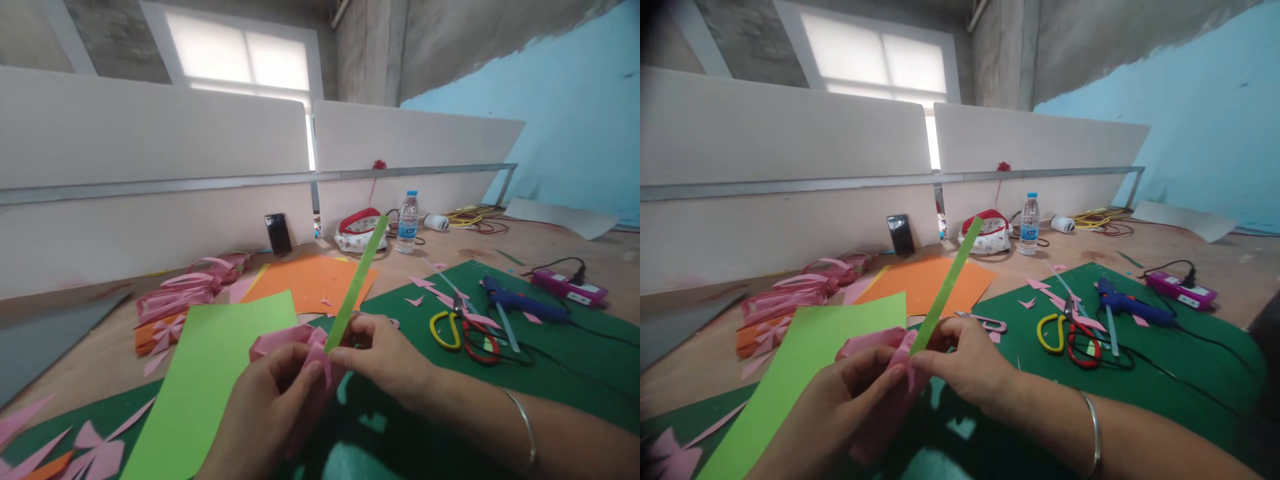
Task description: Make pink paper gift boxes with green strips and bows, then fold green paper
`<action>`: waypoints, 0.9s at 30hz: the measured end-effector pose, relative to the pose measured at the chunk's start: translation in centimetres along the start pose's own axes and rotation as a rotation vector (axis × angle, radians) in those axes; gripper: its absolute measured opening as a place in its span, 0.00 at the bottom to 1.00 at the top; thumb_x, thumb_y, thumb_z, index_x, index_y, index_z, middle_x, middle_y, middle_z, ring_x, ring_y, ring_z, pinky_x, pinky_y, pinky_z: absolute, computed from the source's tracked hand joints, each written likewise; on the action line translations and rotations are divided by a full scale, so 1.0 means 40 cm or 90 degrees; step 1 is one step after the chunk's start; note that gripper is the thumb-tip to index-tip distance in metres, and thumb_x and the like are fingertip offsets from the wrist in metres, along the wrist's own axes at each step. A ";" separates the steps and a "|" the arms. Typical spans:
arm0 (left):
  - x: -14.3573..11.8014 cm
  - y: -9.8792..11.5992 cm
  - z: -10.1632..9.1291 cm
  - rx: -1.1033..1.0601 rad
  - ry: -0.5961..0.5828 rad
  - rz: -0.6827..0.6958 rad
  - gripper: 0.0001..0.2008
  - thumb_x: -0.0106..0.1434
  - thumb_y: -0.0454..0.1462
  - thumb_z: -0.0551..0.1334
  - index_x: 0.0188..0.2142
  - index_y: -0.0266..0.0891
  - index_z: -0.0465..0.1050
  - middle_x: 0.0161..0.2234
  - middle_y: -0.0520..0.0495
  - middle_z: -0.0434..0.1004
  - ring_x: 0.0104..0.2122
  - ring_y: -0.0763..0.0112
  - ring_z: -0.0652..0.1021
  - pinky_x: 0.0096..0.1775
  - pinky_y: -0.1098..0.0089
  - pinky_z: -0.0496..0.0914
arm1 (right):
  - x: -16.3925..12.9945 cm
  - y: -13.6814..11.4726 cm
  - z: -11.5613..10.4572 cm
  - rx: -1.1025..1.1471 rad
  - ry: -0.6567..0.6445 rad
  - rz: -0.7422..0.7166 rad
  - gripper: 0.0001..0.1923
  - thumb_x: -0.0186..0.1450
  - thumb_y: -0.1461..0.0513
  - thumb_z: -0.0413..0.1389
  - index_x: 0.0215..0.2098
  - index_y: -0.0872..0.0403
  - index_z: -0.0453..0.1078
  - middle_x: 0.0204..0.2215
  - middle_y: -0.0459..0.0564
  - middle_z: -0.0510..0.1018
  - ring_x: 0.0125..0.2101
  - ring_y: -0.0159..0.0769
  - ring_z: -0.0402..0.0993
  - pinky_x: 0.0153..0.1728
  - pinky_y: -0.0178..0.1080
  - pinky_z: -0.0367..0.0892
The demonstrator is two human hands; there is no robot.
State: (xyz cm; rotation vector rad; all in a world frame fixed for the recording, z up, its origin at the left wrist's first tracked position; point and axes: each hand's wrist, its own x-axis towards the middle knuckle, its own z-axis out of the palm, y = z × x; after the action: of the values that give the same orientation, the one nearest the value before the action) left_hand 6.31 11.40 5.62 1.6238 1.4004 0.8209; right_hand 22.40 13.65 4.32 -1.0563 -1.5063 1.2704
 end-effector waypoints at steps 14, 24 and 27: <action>0.009 -0.034 0.022 -0.135 0.010 -0.077 0.18 0.53 0.51 0.60 0.26 0.36 0.73 0.17 0.53 0.68 0.17 0.77 0.64 0.20 0.76 0.54 | -0.012 -0.003 0.019 0.203 0.043 -0.007 0.07 0.49 0.60 0.67 0.24 0.55 0.78 0.23 0.45 0.79 0.25 0.28 0.71 0.30 0.32 0.65; 0.012 -0.027 0.017 -0.139 0.006 -0.086 0.18 0.53 0.50 0.60 0.28 0.37 0.75 0.23 0.49 0.74 0.22 0.73 0.67 0.23 0.74 0.59 | -0.018 0.004 0.016 0.156 0.083 0.006 0.07 0.49 0.61 0.65 0.25 0.57 0.77 0.24 0.48 0.78 0.26 0.32 0.70 0.30 0.36 0.66; 0.017 -0.017 0.013 -0.125 -0.001 -0.075 0.18 0.54 0.50 0.59 0.26 0.37 0.73 0.21 0.51 0.72 0.22 0.73 0.67 0.24 0.74 0.59 | -0.012 0.001 0.015 0.060 0.095 -0.004 0.03 0.52 0.64 0.61 0.25 0.58 0.75 0.25 0.48 0.77 0.27 0.33 0.71 0.30 0.36 0.66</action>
State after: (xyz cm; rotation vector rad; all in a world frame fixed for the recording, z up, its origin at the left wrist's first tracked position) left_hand 6.57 12.01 4.76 1.3788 1.3557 0.8592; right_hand 21.93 13.06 4.18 -1.0603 -1.3245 1.2193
